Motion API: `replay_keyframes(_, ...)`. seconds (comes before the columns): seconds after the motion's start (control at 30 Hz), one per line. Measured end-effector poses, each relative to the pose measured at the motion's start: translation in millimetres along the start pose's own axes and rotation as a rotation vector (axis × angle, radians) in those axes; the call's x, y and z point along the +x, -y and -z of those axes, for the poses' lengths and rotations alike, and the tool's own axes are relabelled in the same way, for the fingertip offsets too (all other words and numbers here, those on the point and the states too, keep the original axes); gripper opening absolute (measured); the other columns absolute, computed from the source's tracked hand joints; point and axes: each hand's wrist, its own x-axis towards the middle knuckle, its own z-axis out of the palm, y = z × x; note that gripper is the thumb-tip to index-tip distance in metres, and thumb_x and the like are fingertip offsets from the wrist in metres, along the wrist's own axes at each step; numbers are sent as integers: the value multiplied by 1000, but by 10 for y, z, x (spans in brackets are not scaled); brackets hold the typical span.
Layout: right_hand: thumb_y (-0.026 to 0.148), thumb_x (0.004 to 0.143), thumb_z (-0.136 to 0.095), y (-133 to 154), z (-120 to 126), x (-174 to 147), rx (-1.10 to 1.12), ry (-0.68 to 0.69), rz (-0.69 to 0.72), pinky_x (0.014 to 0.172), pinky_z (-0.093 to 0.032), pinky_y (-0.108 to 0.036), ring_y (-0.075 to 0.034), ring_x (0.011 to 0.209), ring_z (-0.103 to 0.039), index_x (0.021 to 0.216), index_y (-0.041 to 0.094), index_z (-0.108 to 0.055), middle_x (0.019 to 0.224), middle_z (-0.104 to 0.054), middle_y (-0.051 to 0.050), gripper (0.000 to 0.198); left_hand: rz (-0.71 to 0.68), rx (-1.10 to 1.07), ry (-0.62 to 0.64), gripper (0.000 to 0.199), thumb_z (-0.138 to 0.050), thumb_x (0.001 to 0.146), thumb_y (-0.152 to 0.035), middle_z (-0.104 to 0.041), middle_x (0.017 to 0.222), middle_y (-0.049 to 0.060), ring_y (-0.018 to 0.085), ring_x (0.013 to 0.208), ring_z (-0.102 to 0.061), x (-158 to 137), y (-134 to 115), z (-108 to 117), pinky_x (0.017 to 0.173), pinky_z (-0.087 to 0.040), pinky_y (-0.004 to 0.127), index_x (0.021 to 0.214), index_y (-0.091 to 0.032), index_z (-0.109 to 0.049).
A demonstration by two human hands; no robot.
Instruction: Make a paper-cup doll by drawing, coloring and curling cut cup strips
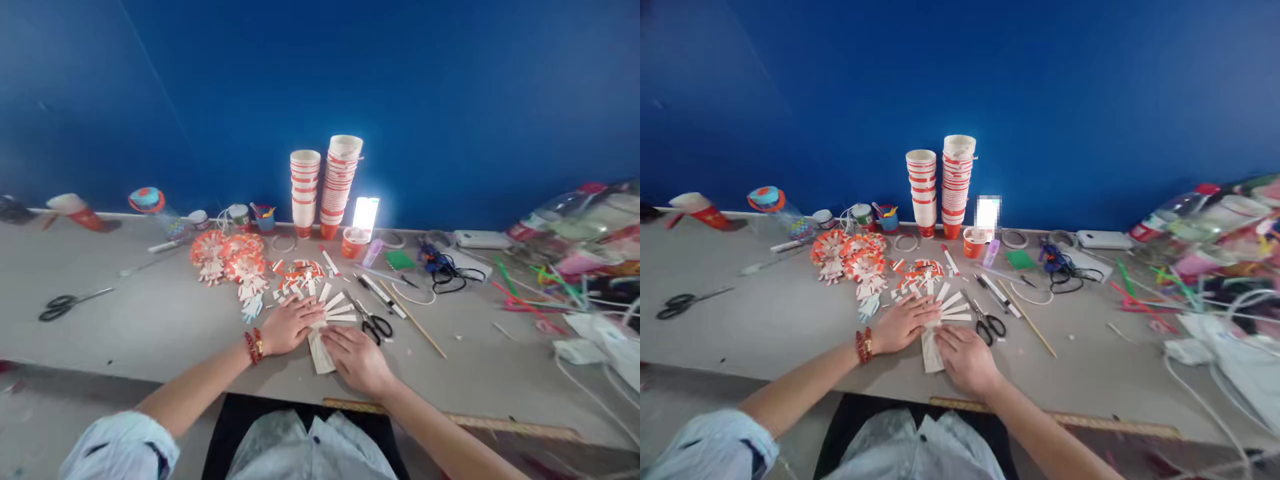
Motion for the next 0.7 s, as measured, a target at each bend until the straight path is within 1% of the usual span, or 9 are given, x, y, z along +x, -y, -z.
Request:
replay_keyframes(0.17, 18, 91, -43, -24, -5, 26, 13, 0, -28, 93, -48, -40, -24, 112, -61, 117, 18, -64, 122, -68, -9, 33, -14, 18, -28, 47, -35, 99, -29, -33, 154, 0, 20, 143, -26, -7, -26, 30, 118, -12, 45, 147, -27, -32)
replay_keyframes(0.3, 18, 91, -43, -28, 2, 29, 28, -6, -31, 92, -49, -41, -25, 112, -61, 118, 18, -64, 121, -68, -10, 34, -5, 52, -61, 48, -39, 98, -27, -37, 152, 1, 20, 142, -28, -9, -55, 29, 117, -14, 47, 145, -27, -35)
replay_keyframes(0.43, 16, 91, -44, -15, 44, 6, 81, -39, -26, 93, -49, -41, -24, 114, -59, 119, 18, -63, 120, -68, -10, 34, -32, 62, -74, 48, -37, 98, -28, -38, 151, 3, 21, 142, -29, -7, -43, 25, 117, -16, 48, 146, -25, -33)
replay_keyframes(0.5, 17, 92, -45, -27, 97, 7, 125, -70, -42, 95, -48, -40, -23, 114, -59, 119, 18, -63, 120, -68, -10, 32, -50, 63, -68, 48, -36, 98, -27, -39, 151, 3, 21, 142, -28, 0, -23, 35, 118, -14, 48, 147, -24, -32)
replay_keyframes(0.6, 19, 94, -44, -133, 222, 106, 159, -128, -116, 94, -48, -38, -22, 109, -62, 117, 20, -64, 117, -69, -10, 30, -85, 77, -49, 51, -36, 98, -25, -37, 152, 3, 21, 144, -25, 22, -1, 69, 118, -10, 49, 148, -24, -28)
replay_keyframes(0.67, 22, 95, -43, -276, 311, 273, 124, -163, -220, 88, -49, -35, -22, 100, -64, 111, 20, -66, 107, -71, -9, 28, -102, 88, -45, 53, -36, 98, -26, -34, 153, 4, 21, 145, -22, 43, 2, 91, 119, -9, 48, 150, -24, -23)
replay_keyframes(0.7, 24, 96, -43, -364, 345, 386, 76, -155, -294, 84, -49, -34, -22, 95, -65, 107, 20, -67, 103, -72, -9, 27, -104, 89, -46, 53, -35, 99, -28, -33, 154, 4, 21, 145, -21, 54, 2, 96, 119, -9, 48, 151, -24, -22)
